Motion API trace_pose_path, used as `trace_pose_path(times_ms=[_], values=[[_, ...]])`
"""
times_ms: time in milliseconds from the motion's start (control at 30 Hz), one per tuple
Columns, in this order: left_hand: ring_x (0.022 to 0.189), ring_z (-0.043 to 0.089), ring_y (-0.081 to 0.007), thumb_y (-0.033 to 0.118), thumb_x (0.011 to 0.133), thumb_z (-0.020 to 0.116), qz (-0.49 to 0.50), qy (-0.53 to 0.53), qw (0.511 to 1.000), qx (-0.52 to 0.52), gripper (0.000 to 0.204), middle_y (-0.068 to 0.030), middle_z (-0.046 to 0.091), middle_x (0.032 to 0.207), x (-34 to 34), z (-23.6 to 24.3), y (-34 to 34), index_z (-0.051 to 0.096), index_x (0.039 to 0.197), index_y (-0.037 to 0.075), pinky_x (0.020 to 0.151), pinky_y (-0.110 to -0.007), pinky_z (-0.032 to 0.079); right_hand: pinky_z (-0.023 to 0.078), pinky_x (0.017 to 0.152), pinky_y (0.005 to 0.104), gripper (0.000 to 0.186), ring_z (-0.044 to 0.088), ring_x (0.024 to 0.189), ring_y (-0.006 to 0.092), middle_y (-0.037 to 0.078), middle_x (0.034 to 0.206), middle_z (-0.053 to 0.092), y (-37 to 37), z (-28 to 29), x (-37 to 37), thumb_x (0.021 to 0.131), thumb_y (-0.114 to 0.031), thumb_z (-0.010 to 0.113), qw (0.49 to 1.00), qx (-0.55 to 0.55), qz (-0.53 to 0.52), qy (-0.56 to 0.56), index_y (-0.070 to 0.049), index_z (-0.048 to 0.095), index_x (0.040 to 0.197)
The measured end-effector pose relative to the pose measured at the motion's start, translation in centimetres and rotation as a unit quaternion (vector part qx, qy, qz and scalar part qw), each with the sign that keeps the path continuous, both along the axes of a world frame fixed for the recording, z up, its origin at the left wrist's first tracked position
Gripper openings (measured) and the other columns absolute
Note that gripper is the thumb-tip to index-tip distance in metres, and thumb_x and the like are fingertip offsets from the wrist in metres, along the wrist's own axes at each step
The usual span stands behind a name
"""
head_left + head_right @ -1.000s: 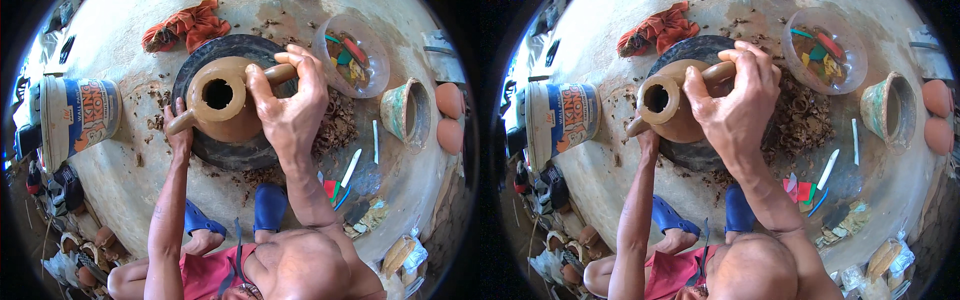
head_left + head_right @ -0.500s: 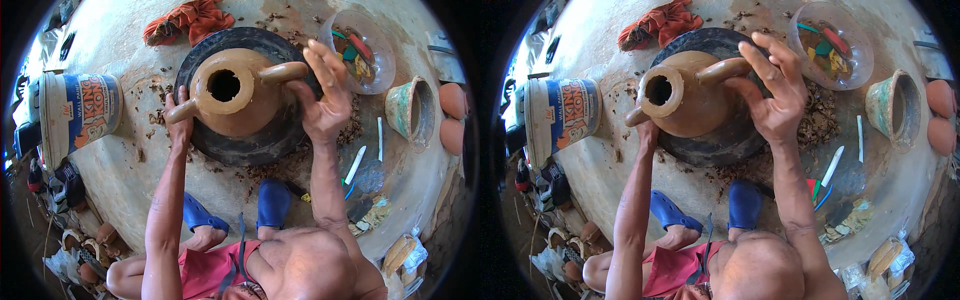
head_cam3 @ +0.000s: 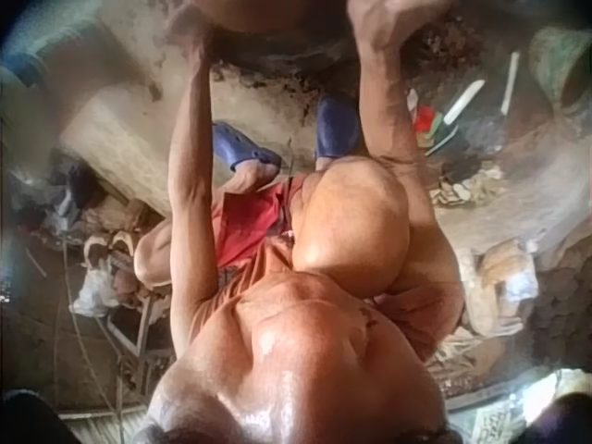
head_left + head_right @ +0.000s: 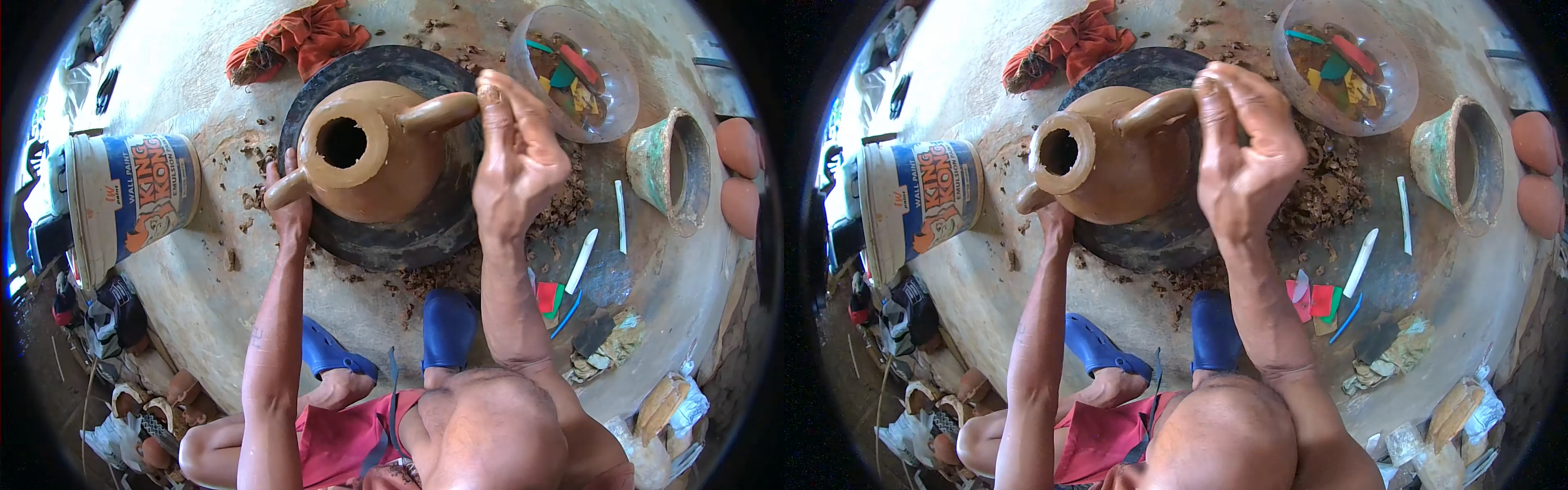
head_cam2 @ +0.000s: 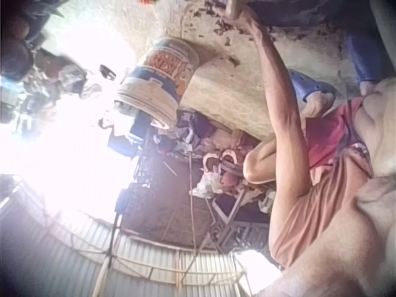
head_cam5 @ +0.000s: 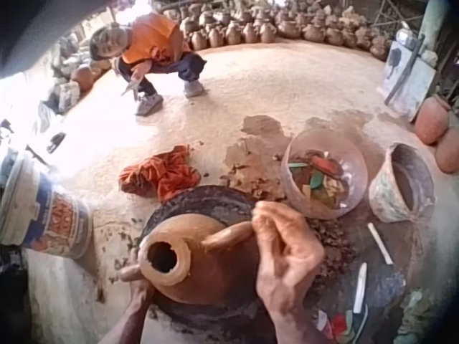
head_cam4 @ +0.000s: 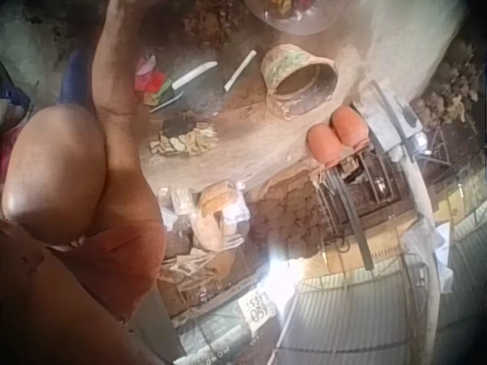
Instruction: The person shapes the handles of a clay jug by hand while the jug rotates on a pottery wheel.
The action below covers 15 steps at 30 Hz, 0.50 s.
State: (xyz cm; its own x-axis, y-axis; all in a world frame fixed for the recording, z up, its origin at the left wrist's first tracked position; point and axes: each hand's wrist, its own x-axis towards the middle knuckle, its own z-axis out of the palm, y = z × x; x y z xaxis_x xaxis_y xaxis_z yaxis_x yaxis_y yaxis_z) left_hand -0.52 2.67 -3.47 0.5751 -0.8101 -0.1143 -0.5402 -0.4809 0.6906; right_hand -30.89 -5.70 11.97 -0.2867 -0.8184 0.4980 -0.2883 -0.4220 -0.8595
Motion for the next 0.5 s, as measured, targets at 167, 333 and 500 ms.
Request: trace_pose_path(times_ms=[167,333,500], values=[[0.131,0.062,-0.0396,0.044,0.107,0.065,-0.102,-0.109,0.989,-0.009,0.072,-0.0328,0.062,0.143,1.9,-1.4,0.9,0.047,0.155,-0.007,0.112,-0.047,0.047,0.048,0.069,0.029,0.011,0.056,0.077,0.0117,0.002,0.087,0.068,2.5,0.1,-1.6,0.096,-0.008,0.081,0.995,0.063,-0.075,-0.035,-0.002,0.073,0.093],[0.113,0.066,-0.0262,0.02,0.102,0.071,-0.035,0.03,0.995,-0.084,0.043,-0.0167,0.07,0.125,-0.6,0.2,1.0,0.057,0.138,0.002,0.098,-0.042,0.052,0.05,0.071,0.0406,0.03,0.061,0.08,0.0291,0.014,0.088,0.064,5.7,2.3,-0.1,0.096,0.001,0.07,0.98,0.165,0.086,0.067,0.002,0.075,0.125],[0.102,0.067,-0.022,0.016,0.101,0.072,-0.047,0.033,0.993,-0.102,0.029,-0.0126,0.071,0.111,-0.3,0.1,0.8,0.059,0.123,0.004,0.089,-0.041,0.053,0.055,0.075,0.0441,0.039,0.061,0.084,0.0337,0.014,0.089,0.063,4.6,2.5,0.5,0.087,0.0,0.07,0.982,0.093,0.129,0.104,0.001,0.074,0.126]])
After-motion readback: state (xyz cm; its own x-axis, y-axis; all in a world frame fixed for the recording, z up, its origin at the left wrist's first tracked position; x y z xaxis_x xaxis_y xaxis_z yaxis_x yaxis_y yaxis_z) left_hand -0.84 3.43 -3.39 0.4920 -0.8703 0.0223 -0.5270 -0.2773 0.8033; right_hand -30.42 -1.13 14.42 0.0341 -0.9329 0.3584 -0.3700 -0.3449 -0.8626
